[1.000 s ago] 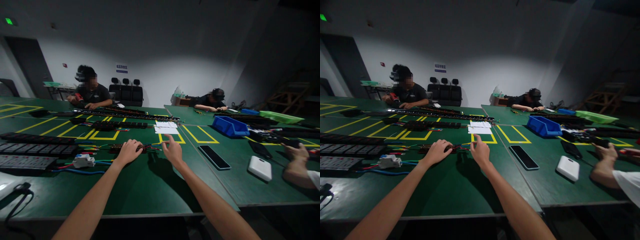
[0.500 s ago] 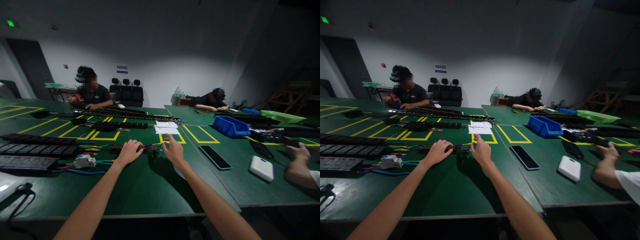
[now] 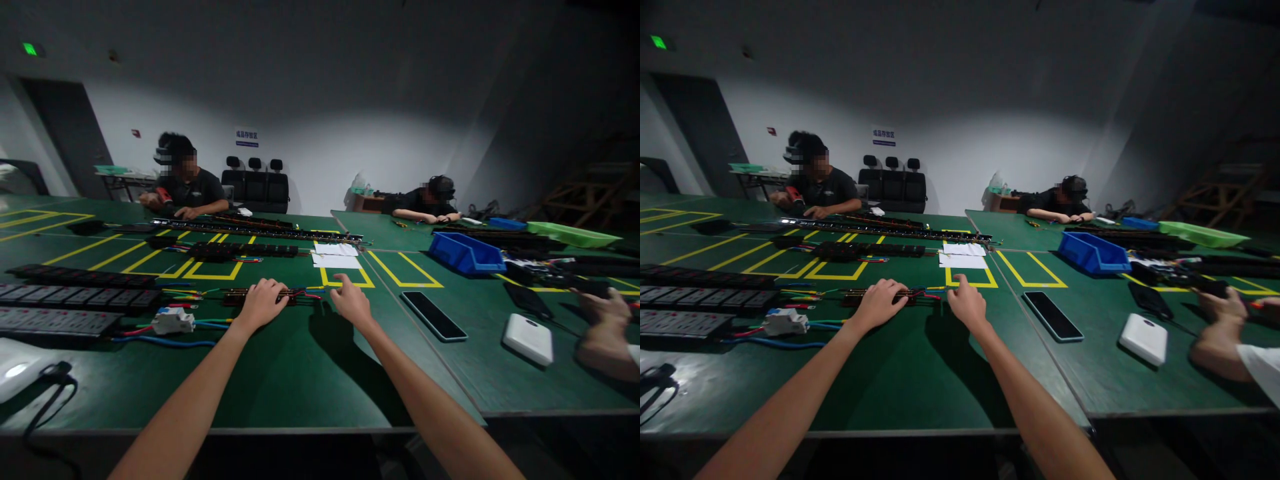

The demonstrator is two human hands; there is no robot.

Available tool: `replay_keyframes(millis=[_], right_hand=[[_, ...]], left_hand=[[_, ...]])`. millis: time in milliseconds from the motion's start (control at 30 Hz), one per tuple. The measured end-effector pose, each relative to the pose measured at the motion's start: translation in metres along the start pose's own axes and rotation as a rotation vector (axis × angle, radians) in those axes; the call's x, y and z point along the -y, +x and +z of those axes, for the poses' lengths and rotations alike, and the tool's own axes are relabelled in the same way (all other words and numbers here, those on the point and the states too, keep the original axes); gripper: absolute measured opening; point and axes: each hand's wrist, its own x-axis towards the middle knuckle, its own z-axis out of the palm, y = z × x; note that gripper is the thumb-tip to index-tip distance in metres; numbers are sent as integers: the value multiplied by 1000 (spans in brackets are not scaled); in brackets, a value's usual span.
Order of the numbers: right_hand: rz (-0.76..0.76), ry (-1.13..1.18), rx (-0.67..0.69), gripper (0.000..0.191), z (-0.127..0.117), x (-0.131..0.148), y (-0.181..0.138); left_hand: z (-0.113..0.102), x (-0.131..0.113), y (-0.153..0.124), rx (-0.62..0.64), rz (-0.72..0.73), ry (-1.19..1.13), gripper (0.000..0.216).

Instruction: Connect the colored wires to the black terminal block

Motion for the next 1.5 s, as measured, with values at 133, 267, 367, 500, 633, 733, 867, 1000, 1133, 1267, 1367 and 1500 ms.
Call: replay_keyframes(millis=[133, 267, 367, 500, 633, 733, 867, 1000, 1133, 1267, 1367, 1500], right_hand=[[7, 236, 182, 49, 9, -5, 5], [64, 559, 200, 47, 14, -5, 8], [39, 667, 185, 42, 11, -3, 8], [-93, 762, 197, 48, 3, 4, 0], [-257, 706, 234, 55, 1, 9, -9], [-237, 539, 123, 48, 2, 7, -8], [-172, 450, 51, 41, 3, 1, -2], [-203, 645, 173, 49, 4, 3, -3], [-327, 615, 194, 50, 3, 10, -11], [-280, 266, -32, 42, 0, 11, -11], [-202, 36, -101, 39, -2, 7, -7], [-180, -136, 27, 41, 1, 5, -5]], left_hand=[[2, -2, 0, -11, -28, 8, 30], [3, -1, 1, -9, -22, 7, 30], [5, 0, 1, -12, -15, 3, 30], [5, -2, 1, -8, -51, -1, 30], [5, -5, 0, -9, -72, 3, 29], [4, -5, -1, -24, -65, 1, 29], [4, -5, -2, -27, -52, -6, 29], [5, -6, -1, -34, -60, -1, 28], [7, -5, -1, -40, -68, -4, 28], [7, -3, -1, -35, -51, -12, 29], [6, -2, -1, -25, -42, -7, 28], [6, -3, -1, -25, -48, 15, 27]])
